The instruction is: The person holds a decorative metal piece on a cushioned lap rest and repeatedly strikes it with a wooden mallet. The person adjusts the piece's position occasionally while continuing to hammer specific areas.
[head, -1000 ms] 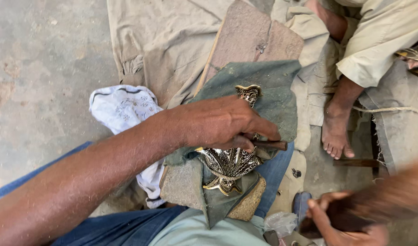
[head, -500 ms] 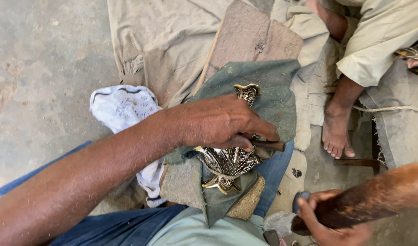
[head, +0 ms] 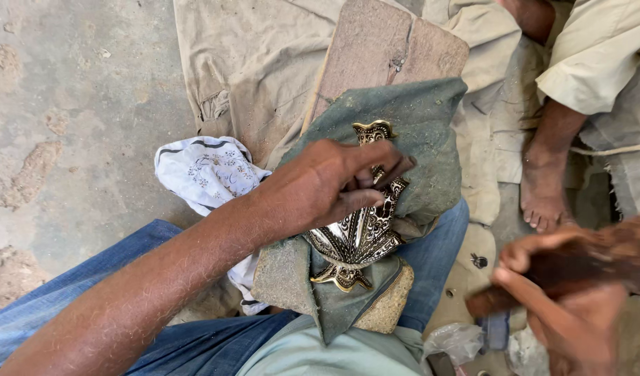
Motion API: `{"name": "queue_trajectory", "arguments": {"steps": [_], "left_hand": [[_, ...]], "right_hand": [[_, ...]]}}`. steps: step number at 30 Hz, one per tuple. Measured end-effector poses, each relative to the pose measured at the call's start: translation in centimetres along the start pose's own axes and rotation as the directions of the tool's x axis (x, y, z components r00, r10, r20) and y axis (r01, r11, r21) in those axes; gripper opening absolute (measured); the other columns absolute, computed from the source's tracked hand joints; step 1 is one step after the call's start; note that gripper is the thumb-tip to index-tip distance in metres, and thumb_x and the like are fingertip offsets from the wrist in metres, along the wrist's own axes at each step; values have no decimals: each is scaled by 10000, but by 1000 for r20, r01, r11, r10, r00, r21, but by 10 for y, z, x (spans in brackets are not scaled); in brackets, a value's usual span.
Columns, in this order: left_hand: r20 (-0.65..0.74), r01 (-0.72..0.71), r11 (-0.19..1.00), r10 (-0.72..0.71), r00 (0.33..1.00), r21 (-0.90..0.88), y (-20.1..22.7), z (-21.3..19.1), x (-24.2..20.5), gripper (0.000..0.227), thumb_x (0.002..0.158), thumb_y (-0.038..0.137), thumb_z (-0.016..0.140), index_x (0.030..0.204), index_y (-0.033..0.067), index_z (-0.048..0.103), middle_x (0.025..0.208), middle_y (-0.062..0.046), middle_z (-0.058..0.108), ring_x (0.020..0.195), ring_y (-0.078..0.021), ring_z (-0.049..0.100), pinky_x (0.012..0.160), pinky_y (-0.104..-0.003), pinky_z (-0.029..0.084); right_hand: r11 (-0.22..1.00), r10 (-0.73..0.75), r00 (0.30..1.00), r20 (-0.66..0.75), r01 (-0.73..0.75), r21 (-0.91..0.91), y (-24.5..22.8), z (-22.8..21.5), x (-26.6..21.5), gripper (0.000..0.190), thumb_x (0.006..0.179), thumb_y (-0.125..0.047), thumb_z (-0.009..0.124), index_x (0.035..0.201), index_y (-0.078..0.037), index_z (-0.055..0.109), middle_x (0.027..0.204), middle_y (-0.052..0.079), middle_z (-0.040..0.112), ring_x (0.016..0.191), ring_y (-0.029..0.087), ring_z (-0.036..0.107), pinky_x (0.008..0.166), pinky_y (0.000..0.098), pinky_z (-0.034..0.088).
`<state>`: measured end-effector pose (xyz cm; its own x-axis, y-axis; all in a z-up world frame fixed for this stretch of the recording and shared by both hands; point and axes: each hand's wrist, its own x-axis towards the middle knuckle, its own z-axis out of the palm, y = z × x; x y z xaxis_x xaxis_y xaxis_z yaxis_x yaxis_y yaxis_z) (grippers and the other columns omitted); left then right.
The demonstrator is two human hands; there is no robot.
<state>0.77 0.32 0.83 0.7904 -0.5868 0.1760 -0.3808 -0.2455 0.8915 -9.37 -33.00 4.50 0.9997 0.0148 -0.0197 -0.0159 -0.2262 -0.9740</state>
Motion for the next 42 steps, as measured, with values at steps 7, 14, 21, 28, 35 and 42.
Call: {"name": "queue_trajectory", "arguments": {"steps": [7,14,21,28,35,42], "left_hand": [[21,-18,997,16,1000,70,8,0,-2,393,928,179,732,1301,124,621,994,-107,766,813,-249,770,717,-414,601],[43,-107,994,105,994,30,4,-1,5,391,895,166,724,1269,68,665,1179,-85,764,980,-259,778,837,-399,625],[4,-141,989,141,990,30,11,-2,-1,318,988,181,712,1293,101,675,1220,-68,778,1027,-217,793,904,-380,645],[-360,123,992,-118,925,-8,20,24,-2,351,938,216,777,1204,28,647,910,-80,729,783,-111,693,659,-268,586],[-559,367,930,-306,770,-3,26,54,-2,334,939,218,802,956,12,539,764,-74,704,673,-86,674,567,-259,556],[-662,419,901,-246,708,114,37,70,1,326,934,178,824,918,8,547,727,-84,672,624,-103,607,555,-268,505]], "right_hand": [[959,15,999,-28,-22,-282,16,5,26,295,864,136,714,1121,48,598,976,110,674,952,170,676,894,360,597],[972,-174,958,-226,129,-198,12,15,28,319,947,102,707,1224,-35,628,1003,28,665,941,98,645,919,261,565],[738,190,979,70,-96,-668,48,2,18,460,763,166,772,1175,2,648,824,112,703,740,220,688,696,379,554],[909,267,963,-40,-237,344,79,-7,24,516,832,147,695,1291,-1,514,1057,117,623,1053,217,636,872,389,586],[961,20,995,96,-45,271,13,-24,62,756,824,82,729,1503,-101,451,990,73,654,924,186,713,775,349,663],[570,-326,883,339,469,-675,-50,-18,102,636,800,88,780,1401,3,592,954,177,667,781,214,682,626,325,547]]}}
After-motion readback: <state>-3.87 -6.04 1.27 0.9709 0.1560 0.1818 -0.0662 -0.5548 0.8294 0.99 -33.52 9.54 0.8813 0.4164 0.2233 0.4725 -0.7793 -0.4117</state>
